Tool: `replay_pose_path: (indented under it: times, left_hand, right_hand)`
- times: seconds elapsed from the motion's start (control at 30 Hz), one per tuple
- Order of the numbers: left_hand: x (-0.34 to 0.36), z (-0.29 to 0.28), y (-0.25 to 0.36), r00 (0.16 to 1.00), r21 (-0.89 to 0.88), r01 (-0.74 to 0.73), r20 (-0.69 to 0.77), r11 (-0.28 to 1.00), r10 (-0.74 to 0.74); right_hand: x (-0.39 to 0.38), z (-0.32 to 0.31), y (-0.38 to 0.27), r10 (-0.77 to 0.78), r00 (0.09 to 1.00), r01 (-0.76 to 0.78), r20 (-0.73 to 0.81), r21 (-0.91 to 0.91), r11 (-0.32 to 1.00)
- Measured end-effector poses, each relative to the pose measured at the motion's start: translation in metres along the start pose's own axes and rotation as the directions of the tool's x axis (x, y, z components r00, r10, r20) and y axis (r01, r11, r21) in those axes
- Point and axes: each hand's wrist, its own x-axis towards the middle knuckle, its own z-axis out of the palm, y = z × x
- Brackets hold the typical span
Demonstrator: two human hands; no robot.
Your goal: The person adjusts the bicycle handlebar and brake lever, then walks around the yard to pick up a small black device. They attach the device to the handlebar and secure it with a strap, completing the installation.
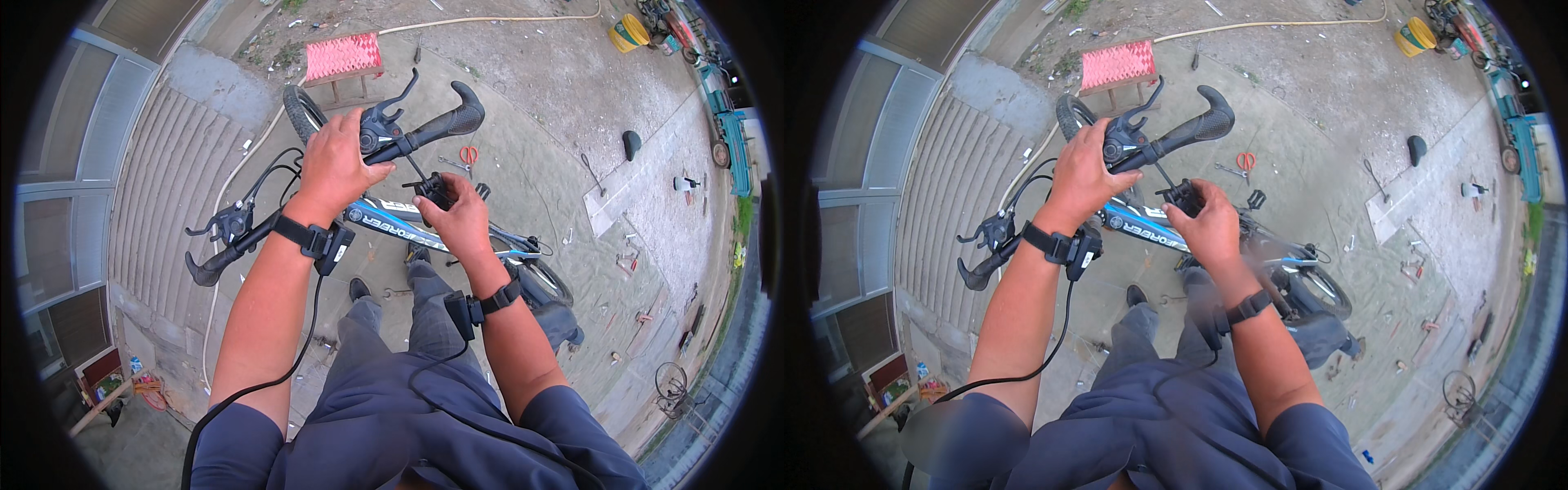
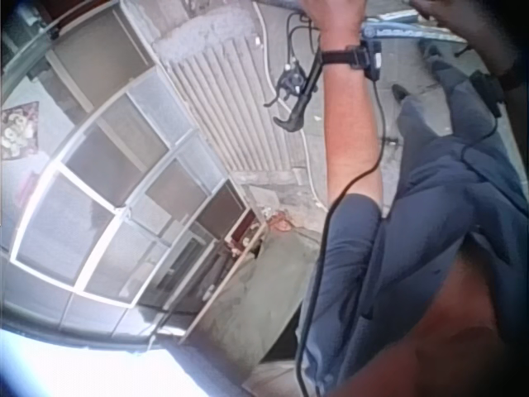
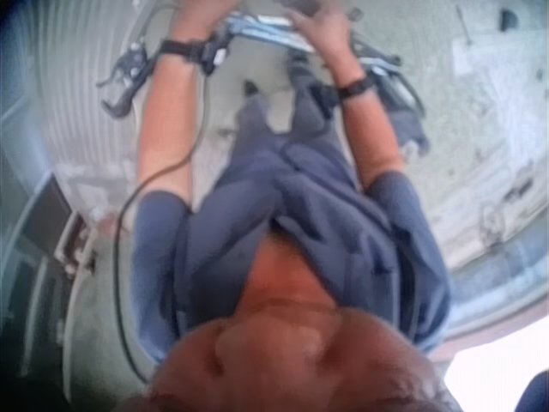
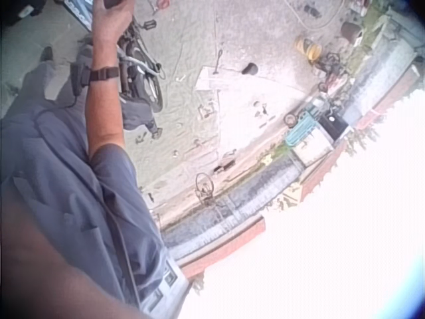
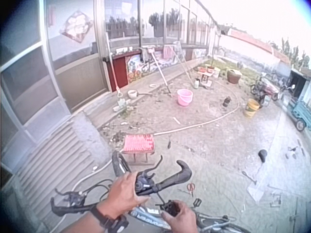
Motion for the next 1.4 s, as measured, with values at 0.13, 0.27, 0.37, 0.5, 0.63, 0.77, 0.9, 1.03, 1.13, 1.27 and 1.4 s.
replay_pose_path:
  times: [0.13,0.27,0.37,0.5,0.63,0.77,0.9,1.03,1.13,1.27,1.4]
  left_hand:
    - [0.000,0.000,0.000,1.000,-0.007,0.004,0.000,1.000,-0.004]
    - [0.000,0.000,0.001,1.000,-0.005,-0.005,-0.017,1.000,0.005]
    - [0.000,0.000,0.001,1.000,-0.022,0.026,0.010,0.999,-0.026]
    - [0.000,0.000,0.000,1.000,-0.030,0.019,0.010,0.999,-0.019]
    - [-0.001,0.000,0.001,1.000,-0.024,0.018,-0.002,1.000,-0.018]
    - [0.000,-0.003,0.004,0.999,-0.019,0.042,0.025,0.999,-0.041]
    - [0.001,-0.003,0.006,0.998,-0.016,0.052,0.034,0.999,-0.051]
    - [0.000,0.001,0.002,1.000,0.000,0.004,-0.019,1.000,-0.004]
    - [0.001,0.004,-0.002,1.000,0.009,0.000,-0.014,1.000,0.000]
    - [0.001,0.005,-0.004,0.999,0.008,0.017,0.028,1.000,-0.017]
    - [0.004,0.003,-0.003,0.999,-0.031,0.013,0.053,0.999,-0.011]
  right_hand:
    - [0.001,0.001,0.000,0.000,1.000,0.001,-0.022,0.046,0.999]
    - [0.001,0.000,0.000,-0.013,1.000,0.013,-0.004,0.018,1.000]
    - [0.000,0.001,0.000,0.001,1.000,-0.001,-0.005,0.035,0.999]
    - [0.000,0.003,0.002,-0.055,0.998,0.055,-0.040,-0.001,0.998]
    - [0.001,0.005,0.005,-0.070,0.995,0.070,-0.067,0.003,0.998]
    - [0.000,0.011,0.007,-0.038,0.997,0.045,-0.071,0.106,0.993]
    - [0.002,0.016,0.009,-0.023,0.998,0.032,-0.053,0.170,0.985]
    - [0.001,0.019,0.011,-0.042,0.995,0.058,-0.088,0.197,0.979]
    - [-0.003,0.020,0.013,-0.030,0.993,0.054,-0.118,0.207,0.977]
    - [-0.006,0.025,0.013,-0.051,0.985,0.083,-0.163,0.198,0.977]
    - [-0.006,0.030,0.011,-0.029,0.986,0.068,-0.165,0.233,0.970]
